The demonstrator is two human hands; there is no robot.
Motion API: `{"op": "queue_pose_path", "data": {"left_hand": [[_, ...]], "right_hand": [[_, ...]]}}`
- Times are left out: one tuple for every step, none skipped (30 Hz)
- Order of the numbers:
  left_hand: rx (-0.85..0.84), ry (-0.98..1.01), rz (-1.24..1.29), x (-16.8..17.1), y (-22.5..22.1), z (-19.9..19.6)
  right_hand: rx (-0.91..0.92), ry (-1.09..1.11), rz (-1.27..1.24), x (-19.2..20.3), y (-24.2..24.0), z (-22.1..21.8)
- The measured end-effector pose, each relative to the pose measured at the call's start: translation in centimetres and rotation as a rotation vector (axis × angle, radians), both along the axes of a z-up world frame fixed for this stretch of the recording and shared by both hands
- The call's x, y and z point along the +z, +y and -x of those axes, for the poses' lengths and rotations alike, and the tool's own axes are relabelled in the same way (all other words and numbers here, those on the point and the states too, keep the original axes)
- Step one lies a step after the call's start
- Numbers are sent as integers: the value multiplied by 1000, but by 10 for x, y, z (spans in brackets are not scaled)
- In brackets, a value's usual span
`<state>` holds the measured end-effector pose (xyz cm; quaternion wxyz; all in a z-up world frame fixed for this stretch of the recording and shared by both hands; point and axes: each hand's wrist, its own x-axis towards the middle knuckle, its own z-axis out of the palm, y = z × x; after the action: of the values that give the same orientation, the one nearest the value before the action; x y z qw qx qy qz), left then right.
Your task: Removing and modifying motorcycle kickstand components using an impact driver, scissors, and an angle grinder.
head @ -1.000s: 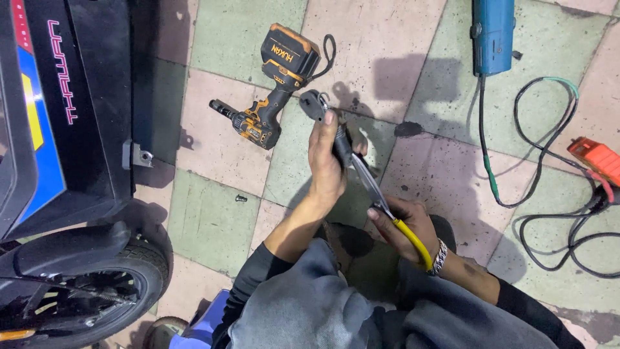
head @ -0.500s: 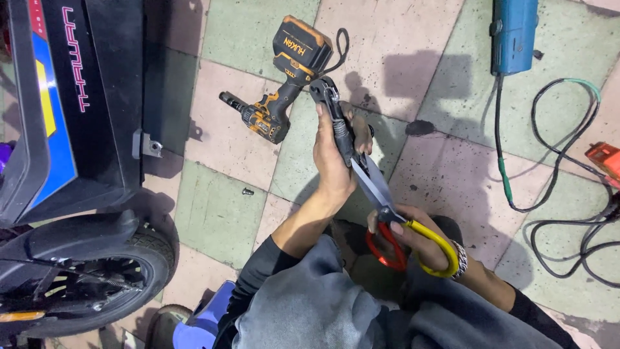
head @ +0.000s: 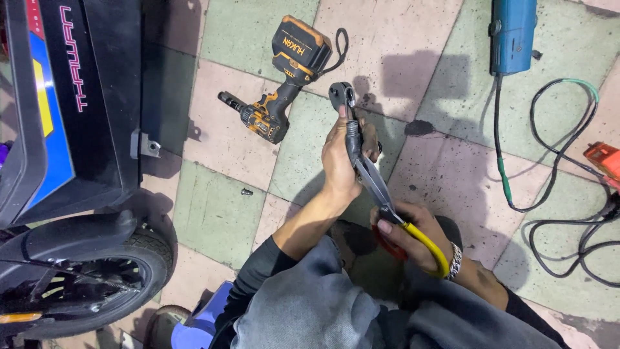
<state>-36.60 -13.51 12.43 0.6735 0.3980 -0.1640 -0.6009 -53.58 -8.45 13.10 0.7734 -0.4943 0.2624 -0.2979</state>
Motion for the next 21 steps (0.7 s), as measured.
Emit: {"op": "queue_pose_path", "data": {"left_hand": [[3, -6, -20, 6, 1, 0], [6, -13, -40, 13, 3, -1], [9, -12, -39, 8, 3, 3], [59, 64, -58, 3, 3, 7], [107, 141, -74, -2, 1, 10], [110, 142, -69, -4, 0, 10], [134, 94, -65, -7, 0, 11], [158, 45, -62, -11, 0, 12], [161, 47, -62, -4, 0, 10], [180, 2, -61, 3, -1, 8], [198, -46, -57, 11, -2, 5], [200, -47, -57, 13, -3, 5], [222, -107, -45, 15, -3, 5], [244, -167, -33, 17, -3, 5], [244, -167, -32, 23, -3, 5], [289, -182, -57, 28, -4, 6], [334, -197, -82, 34, -5, 7], [335, -197, -80, 25, -4, 6], [355, -207, -81, 17, -3, 6], [375, -216, -81, 8, -2, 5], [374, -214, -82, 17, -2, 5]], "right_hand": [[-25, 22, 13, 2, 0, -1], [-49, 44, 26, 4, 0, -3], [-46, 44, 28, 2, 2, -4], [-59, 51, 0, 0, 4, -5], [-73, 56, -24, -3, 5, -6], [-70, 57, -19, -2, 4, -10], [-90, 36, -46, -1, 4, -13], [-111, 16, -74, -1, 5, -16], [-108, 17, -74, -9, 9, -14], [-107, -1, -137, -18, 13, -12], [-106, -22, -199, -26, 16, -11], [-104, -23, -198, -17, 16, -13], [-69, -95, -315, -8, 17, -15], [-33, -168, -432, 2, 17, -16], [-34, -168, -431, 2, 18, -16], [-56, -226, -488, 2, 18, -16], [-79, -284, -545, 1, 19, -16], [-78, -285, -543, 0, 18, -15], [-84, -217, -543, -2, 17, -15], [-89, -149, -542, -4, 16, -15], [-90, -148, -542, -8, 16, -16]]}}
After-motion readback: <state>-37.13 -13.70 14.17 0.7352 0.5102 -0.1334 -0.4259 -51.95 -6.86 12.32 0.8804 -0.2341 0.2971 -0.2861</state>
